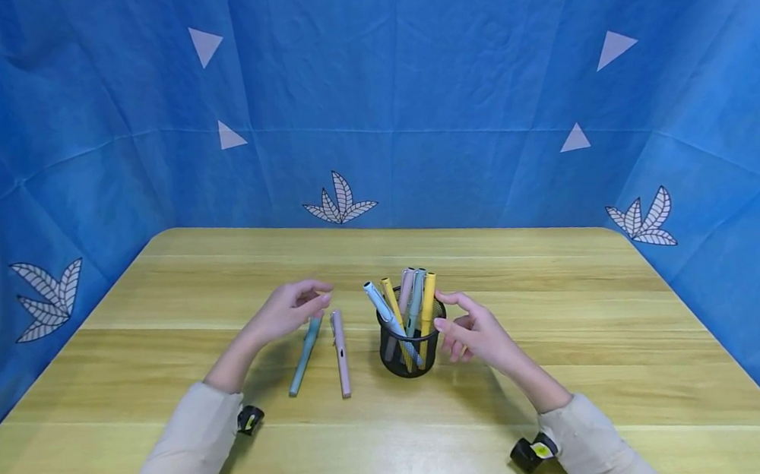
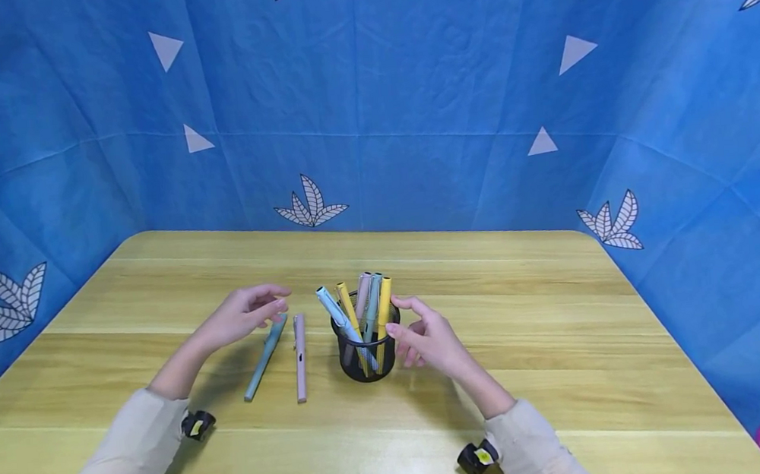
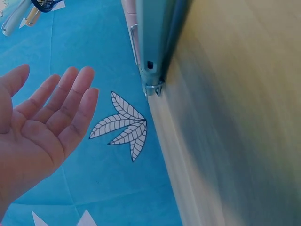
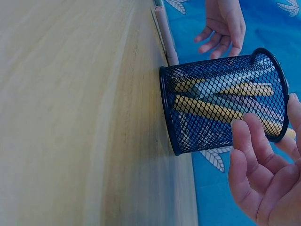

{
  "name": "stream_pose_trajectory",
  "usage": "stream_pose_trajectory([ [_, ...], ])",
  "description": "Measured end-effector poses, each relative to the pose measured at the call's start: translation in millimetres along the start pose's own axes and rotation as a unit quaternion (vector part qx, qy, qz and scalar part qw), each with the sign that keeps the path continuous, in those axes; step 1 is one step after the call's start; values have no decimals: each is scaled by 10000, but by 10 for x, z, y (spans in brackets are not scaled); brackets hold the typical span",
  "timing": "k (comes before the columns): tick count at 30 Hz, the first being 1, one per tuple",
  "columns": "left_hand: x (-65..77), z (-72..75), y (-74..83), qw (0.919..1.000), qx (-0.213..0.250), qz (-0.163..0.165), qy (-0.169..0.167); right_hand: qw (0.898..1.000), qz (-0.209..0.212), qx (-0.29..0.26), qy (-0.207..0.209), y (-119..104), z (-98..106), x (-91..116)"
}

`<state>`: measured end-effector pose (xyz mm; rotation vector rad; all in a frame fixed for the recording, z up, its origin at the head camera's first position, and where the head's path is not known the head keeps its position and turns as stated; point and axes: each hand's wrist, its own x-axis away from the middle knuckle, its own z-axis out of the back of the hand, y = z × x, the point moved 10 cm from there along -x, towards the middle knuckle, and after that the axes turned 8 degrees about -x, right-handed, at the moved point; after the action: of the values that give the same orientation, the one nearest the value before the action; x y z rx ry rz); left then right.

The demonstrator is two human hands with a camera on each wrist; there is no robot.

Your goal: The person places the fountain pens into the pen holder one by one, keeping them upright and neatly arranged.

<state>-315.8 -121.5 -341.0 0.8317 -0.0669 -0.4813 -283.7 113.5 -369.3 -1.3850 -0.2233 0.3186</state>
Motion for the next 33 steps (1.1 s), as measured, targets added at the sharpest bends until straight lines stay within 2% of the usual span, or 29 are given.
stream_pose_trajectory([
  [12, 28, 41, -147, 9992, -307, 225, -131, 10000, -19, -18, -26, 32, -1, -15],
  [18, 22, 59, -190, 9978, -608, 157, -209, 10000, -15, -44, -3, 24, 5, -11],
  [24, 14, 27, -226, 9968, -667, 88, -443, 10000, -23, -57, -12, 28, 6, -12],
  [27, 16, 4, -265, 9954, -727, 206, -589, 10000, -6, -53, -10, 25, 5, -14],
  [33, 40, -31, -370, 9911, -768, 660, -868, 10000, -25, -60, -7, 31, 5, -12],
])
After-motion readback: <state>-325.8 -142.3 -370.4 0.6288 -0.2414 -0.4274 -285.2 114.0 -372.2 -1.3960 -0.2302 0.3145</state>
